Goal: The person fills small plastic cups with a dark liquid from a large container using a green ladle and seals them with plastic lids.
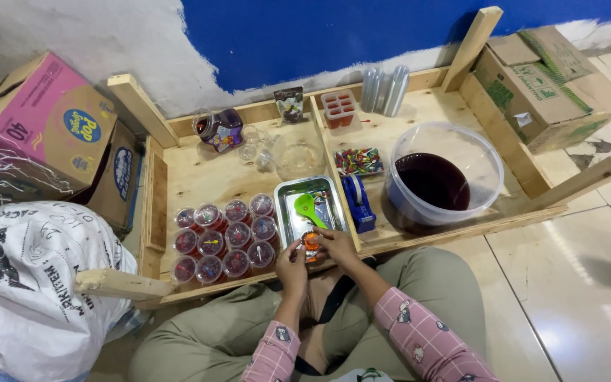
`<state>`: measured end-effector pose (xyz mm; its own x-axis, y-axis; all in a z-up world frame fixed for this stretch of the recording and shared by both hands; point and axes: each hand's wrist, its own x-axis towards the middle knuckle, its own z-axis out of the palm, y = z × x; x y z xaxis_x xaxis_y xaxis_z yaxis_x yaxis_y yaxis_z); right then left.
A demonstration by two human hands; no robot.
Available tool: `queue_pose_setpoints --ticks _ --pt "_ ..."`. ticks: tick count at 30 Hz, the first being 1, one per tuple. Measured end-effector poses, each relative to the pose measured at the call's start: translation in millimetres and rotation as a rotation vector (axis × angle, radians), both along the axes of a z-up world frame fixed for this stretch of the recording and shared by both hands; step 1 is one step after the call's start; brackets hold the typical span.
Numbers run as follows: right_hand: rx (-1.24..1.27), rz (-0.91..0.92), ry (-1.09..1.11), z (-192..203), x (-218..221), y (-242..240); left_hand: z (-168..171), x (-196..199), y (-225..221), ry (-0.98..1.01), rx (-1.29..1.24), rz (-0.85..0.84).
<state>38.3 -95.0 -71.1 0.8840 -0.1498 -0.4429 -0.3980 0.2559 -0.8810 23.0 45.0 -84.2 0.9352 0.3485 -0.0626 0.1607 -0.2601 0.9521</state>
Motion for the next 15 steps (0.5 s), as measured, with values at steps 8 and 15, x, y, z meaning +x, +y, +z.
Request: queue_pose_setpoints --ticks 8,15 --pt "-0.35 0.063 -0.006 -65.7 36.9 -2.5 -57.7 35.0 8.6 0.059 0.252 -0.148" --pt "-0.274 0.017 0.008 -71.2 57.3 -6.9 -85.3 59.7 10.6 0.041 0.326 -0.239"
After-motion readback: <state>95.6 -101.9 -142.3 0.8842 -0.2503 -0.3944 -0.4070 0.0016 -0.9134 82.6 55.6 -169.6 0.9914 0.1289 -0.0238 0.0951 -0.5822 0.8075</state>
